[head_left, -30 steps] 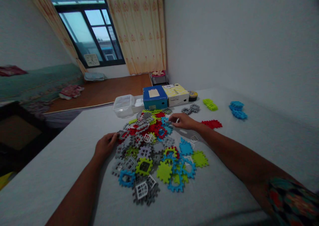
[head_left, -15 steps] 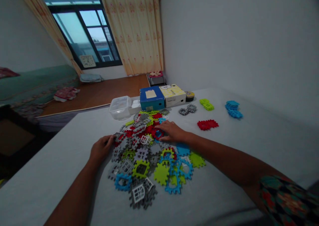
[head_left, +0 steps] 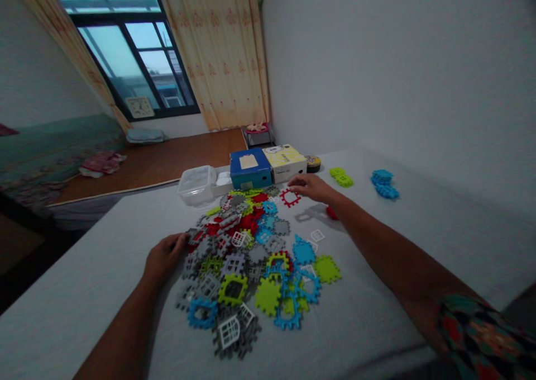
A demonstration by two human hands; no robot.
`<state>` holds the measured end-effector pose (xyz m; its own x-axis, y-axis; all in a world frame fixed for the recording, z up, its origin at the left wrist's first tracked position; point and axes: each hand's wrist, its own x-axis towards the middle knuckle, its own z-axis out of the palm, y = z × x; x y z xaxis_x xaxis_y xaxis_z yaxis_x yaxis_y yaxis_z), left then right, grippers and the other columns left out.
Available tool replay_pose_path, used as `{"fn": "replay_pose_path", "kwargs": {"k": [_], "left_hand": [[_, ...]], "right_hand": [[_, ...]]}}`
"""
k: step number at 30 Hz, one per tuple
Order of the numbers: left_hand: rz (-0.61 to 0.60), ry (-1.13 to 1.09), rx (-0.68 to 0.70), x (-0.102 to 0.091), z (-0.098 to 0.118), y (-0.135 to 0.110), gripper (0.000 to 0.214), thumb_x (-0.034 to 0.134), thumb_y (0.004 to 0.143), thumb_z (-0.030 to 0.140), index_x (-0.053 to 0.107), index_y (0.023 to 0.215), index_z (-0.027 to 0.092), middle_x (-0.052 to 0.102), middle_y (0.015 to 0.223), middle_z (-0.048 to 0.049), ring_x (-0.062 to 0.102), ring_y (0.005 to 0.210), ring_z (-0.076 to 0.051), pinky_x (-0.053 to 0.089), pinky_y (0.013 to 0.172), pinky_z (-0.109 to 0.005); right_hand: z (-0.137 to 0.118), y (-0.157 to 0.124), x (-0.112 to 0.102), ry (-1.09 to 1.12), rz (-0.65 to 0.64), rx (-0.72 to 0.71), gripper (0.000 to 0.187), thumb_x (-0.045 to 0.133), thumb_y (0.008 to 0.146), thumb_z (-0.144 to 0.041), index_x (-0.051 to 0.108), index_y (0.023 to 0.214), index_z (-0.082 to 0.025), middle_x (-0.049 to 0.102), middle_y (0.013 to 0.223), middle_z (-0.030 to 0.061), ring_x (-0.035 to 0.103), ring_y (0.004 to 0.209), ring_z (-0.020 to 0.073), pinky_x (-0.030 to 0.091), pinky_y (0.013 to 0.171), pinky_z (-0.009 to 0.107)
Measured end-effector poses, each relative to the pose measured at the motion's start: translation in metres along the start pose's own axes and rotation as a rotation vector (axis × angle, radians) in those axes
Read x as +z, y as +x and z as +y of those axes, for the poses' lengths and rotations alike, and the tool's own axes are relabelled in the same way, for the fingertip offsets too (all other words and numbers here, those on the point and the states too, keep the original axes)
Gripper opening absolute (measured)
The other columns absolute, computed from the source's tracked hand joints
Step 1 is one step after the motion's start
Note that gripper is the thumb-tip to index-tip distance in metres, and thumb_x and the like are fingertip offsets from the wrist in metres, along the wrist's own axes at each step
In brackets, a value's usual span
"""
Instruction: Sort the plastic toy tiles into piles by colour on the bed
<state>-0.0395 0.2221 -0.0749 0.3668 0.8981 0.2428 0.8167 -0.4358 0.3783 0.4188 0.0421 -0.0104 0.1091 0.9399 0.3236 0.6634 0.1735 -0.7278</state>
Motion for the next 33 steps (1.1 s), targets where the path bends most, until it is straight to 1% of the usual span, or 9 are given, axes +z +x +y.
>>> {"fn": "replay_pose_path", "kwargs": {"k": [3, 7, 10, 13, 19, 22, 24, 29, 33], "left_hand": [[0.003, 0.011, 0.001, 0.001, 0.000, 0.000, 0.055, 0.039, 0.084, 0.052, 0.078, 0.102, 0.019, 0.077, 0.110, -0.0090, 0.070, 0.103, -0.027, 0.052, 0.089, -0.031], [-0.004, 0.022, 0.007, 0.002, 0.001, 0.000, 0.056, 0.038, 0.084, 0.053, 0.077, 0.105, 0.018, 0.076, 0.112, -0.0095, 0.069, 0.104, -0.027, 0.052, 0.090, -0.033], [-0.006, 0.026, 0.011, 0.002, 0.001, 0.001, 0.057, 0.038, 0.084, 0.054, 0.077, 0.106, 0.018, 0.076, 0.111, -0.0102, 0.070, 0.102, -0.028, 0.052, 0.088, -0.033], [-0.016, 0.034, 0.022, 0.003, -0.001, 0.002, 0.057, 0.038, 0.085, 0.054, 0.077, 0.107, 0.018, 0.076, 0.111, -0.0101, 0.070, 0.102, -0.029, 0.053, 0.086, -0.033], [-0.023, 0.028, 0.038, 0.006, -0.006, 0.005, 0.054, 0.040, 0.087, 0.052, 0.076, 0.109, 0.019, 0.076, 0.111, -0.0103, 0.069, 0.101, -0.029, 0.052, 0.086, -0.035], [-0.025, 0.026, 0.044, 0.005, -0.005, 0.004, 0.056, 0.040, 0.088, 0.053, 0.076, 0.110, 0.017, 0.076, 0.112, -0.0114, 0.069, 0.103, -0.029, 0.052, 0.085, -0.035], [-0.025, 0.030, 0.038, 0.005, -0.003, 0.003, 0.056, 0.039, 0.088, 0.054, 0.076, 0.111, 0.017, 0.076, 0.113, -0.0110, 0.069, 0.104, -0.029, 0.052, 0.085, -0.034], [0.003, 0.042, 0.036, 0.006, 0.001, 0.002, 0.052, 0.041, 0.089, 0.050, 0.077, 0.109, 0.018, 0.076, 0.112, -0.0101, 0.069, 0.104, -0.028, 0.052, 0.085, -0.033], [0.012, 0.034, 0.035, 0.005, 0.003, 0.001, 0.047, 0.044, 0.089, 0.045, 0.077, 0.108, 0.018, 0.077, 0.111, -0.0095, 0.070, 0.100, -0.027, 0.052, 0.083, -0.031]], "right_hand": [[0.025, -0.002, -0.051, -0.021, -0.136, 0.185, 0.030, 0.070, 0.079, -0.042, 0.073, 0.095, -0.017, 0.073, 0.088, 0.0063, 0.063, 0.076, 0.0168, 0.049, 0.069, 0.029], [0.062, -0.023, -0.109, -0.149, -0.208, 0.526, 0.034, 0.076, 0.070, -0.046, 0.075, 0.093, -0.021, 0.073, 0.089, 0.0075, 0.062, 0.077, 0.0187, 0.046, 0.062, 0.028], [0.087, -0.050, -0.135, -0.198, -0.191, 0.694, 0.037, 0.079, 0.065, -0.048, 0.074, 0.092, -0.022, 0.074, 0.091, 0.0080, 0.064, 0.079, 0.0197, 0.046, 0.061, 0.027], [0.104, -0.076, -0.142, -0.180, -0.158, 0.759, 0.041, 0.078, 0.064, -0.052, 0.074, 0.092, -0.022, 0.074, 0.090, 0.0074, 0.064, 0.076, 0.0190, 0.047, 0.060, 0.027], [0.106, -0.093, -0.123, -0.301, -0.159, 0.618, 0.030, 0.072, 0.071, -0.047, 0.075, 0.085, -0.020, 0.074, 0.083, 0.0062, 0.066, 0.076, 0.0207, 0.051, 0.066, 0.029], [0.086, -0.083, -0.110, -0.533, -0.076, 0.556, 0.019, 0.069, 0.077, -0.037, 0.076, 0.084, -0.020, 0.075, 0.089, 0.0068, 0.068, 0.084, 0.0228, 0.052, 0.076, 0.031], [0.063, -0.074, -0.097, -0.630, -0.038, 0.433, 0.016, 0.067, 0.081, -0.031, 0.077, 0.087, -0.020, 0.076, 0.097, 0.0076, 0.068, 0.090, 0.0229, 0.051, 0.082, 0.032], [0.001, -0.060, -0.040, -0.393, -0.287, 0.091, 0.028, 0.064, 0.087, -0.041, 0.075, 0.105, -0.023, 0.075, 0.099, 0.0070, 0.067, 0.084, 0.0198, 0.051, 0.076, 0.030], [-0.012, -0.067, -0.002, -0.232, -0.452, 0.006, 0.038, 0.065, 0.085, -0.050, 0.074, 0.110, -0.023, 0.075, 0.096, 0.0061, 0.066, 0.082, 0.0191, 0.050, 0.074, 0.029]]}}
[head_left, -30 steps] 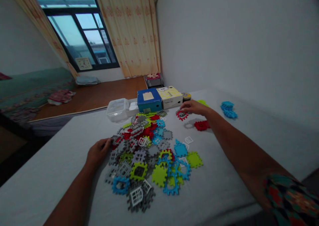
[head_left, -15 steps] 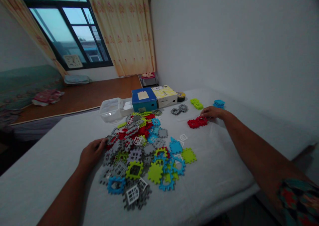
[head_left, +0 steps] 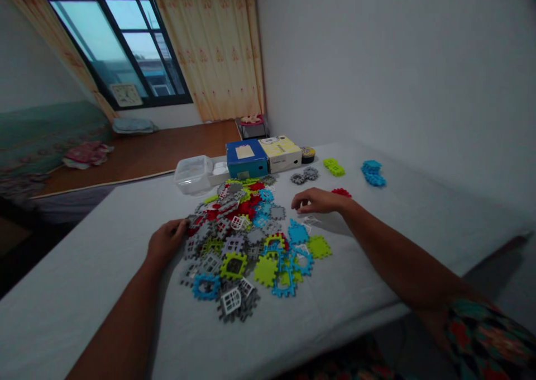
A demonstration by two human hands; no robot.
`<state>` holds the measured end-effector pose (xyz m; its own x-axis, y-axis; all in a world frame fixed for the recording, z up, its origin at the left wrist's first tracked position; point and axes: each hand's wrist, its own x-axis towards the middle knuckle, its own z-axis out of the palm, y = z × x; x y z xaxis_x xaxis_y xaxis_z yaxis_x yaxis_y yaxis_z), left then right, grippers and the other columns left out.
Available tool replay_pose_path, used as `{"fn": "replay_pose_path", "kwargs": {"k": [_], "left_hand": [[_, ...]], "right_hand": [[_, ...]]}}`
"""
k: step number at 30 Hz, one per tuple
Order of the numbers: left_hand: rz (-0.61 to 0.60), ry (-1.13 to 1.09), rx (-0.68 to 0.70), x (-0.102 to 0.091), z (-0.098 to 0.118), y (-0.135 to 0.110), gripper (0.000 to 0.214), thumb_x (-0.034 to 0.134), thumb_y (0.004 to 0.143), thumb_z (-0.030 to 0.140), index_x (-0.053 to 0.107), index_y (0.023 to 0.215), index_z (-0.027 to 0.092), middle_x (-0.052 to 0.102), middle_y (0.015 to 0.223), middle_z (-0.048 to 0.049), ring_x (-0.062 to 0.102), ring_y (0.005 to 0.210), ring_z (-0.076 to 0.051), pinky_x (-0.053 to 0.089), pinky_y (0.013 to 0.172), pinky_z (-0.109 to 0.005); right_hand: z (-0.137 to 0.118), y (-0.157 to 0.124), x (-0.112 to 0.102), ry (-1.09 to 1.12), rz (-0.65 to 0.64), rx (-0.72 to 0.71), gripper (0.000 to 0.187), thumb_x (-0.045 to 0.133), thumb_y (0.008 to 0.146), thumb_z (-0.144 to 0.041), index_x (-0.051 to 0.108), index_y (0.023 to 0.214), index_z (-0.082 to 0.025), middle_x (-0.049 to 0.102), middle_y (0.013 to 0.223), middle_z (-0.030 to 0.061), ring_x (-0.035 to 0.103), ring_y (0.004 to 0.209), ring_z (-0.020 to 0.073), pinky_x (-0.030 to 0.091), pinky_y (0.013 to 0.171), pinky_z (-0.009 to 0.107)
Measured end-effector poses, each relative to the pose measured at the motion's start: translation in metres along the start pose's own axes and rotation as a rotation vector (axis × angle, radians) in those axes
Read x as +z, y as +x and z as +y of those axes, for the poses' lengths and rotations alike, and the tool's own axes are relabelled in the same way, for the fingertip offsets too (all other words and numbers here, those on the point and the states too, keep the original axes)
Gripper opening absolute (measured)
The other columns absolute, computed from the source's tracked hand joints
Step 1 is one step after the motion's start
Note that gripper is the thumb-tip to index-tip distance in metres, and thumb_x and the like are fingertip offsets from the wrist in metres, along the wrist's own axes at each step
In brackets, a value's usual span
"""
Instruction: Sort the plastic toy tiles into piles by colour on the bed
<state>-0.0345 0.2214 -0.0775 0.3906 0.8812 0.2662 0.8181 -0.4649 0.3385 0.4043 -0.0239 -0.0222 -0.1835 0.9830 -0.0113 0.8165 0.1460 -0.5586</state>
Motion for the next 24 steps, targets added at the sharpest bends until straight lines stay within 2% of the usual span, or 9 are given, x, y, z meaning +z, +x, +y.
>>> {"fn": "replay_pose_path", "kwargs": {"k": [5, 9, 14, 18, 21, 24], "left_hand": [[-0.019, 0.024, -0.009, -0.002, 0.002, -0.001, 0.049, 0.042, 0.090, 0.046, 0.077, 0.110, 0.018, 0.076, 0.112, -0.0105, 0.069, 0.102, -0.027, 0.051, 0.084, -0.031], [-0.033, 0.024, -0.015, -0.004, 0.004, -0.001, 0.050, 0.042, 0.089, 0.045, 0.076, 0.112, 0.017, 0.075, 0.114, -0.0109, 0.068, 0.104, -0.027, 0.051, 0.085, -0.032], [-0.041, 0.002, -0.010, -0.005, 0.005, -0.003, 0.053, 0.042, 0.088, 0.049, 0.076, 0.110, 0.016, 0.075, 0.114, -0.0108, 0.068, 0.104, -0.028, 0.051, 0.086, -0.032], [-0.028, -0.030, -0.033, -0.004, 0.003, -0.002, 0.052, 0.043, 0.086, 0.051, 0.076, 0.109, 0.018, 0.076, 0.111, -0.0080, 0.069, 0.101, -0.027, 0.052, 0.083, -0.031], [-0.021, -0.051, -0.045, -0.003, 0.001, -0.001, 0.050, 0.045, 0.085, 0.051, 0.077, 0.107, 0.019, 0.077, 0.110, -0.0077, 0.070, 0.100, -0.028, 0.052, 0.081, -0.032], [-0.019, -0.063, -0.036, -0.003, 0.000, -0.001, 0.050, 0.044, 0.085, 0.049, 0.077, 0.106, 0.019, 0.077, 0.111, -0.0095, 0.069, 0.102, -0.029, 0.053, 0.082, -0.033]], "right_hand": [[0.011, -0.008, 0.022, 0.066, 0.001, 0.015, 0.044, 0.069, 0.083, -0.054, 0.073, 0.108, -0.019, 0.072, 0.097, 0.0075, 0.064, 0.083, 0.0192, 0.049, 0.074, 0.030], [0.007, -0.014, 0.029, 0.087, -0.125, -0.119, 0.062, 0.081, 0.070, -0.055, 0.068, 0.118, -0.019, 0.066, 0.113, 0.0084, 0.061, 0.095, 0.0199, 0.049, 0.084, 0.030], [-0.004, -0.017, 0.039, 0.006, -0.140, -0.233, 0.062, 0.080, 0.074, -0.050, 0.063, 0.126, -0.021, 0.061, 0.118, 0.0091, 0.059, 0.104, 0.0217, 0.047, 0.092, 0.033], [-0.003, -0.018, 0.039, 0.005, -0.104, -0.227, 0.061, 0.079, 0.076, -0.043, 0.060, 0.130, -0.022, 0.061, 0.122, 0.0092, 0.059, 0.106, 0.0219, 0.048, 0.094, 0.035], [0.004, -0.017, 0.035, 0.057, -0.046, -0.178, 0.060, 0.079, 0.076, -0.039, 0.060, 0.131, -0.023, 0.061, 0.121, 0.0088, 0.061, 0.102, 0.0194, 0.051, 0.088, 0.031], [0.022, -0.016, 0.019, 0.091, 0.122, -0.057, 0.059, 0.077, 0.076, -0.038, 0.061, 0.130, -0.022, 0.062, 0.120, 0.0096, 0.062, 0.100, 0.0198, 0.054, 0.084, 0.032]]}}
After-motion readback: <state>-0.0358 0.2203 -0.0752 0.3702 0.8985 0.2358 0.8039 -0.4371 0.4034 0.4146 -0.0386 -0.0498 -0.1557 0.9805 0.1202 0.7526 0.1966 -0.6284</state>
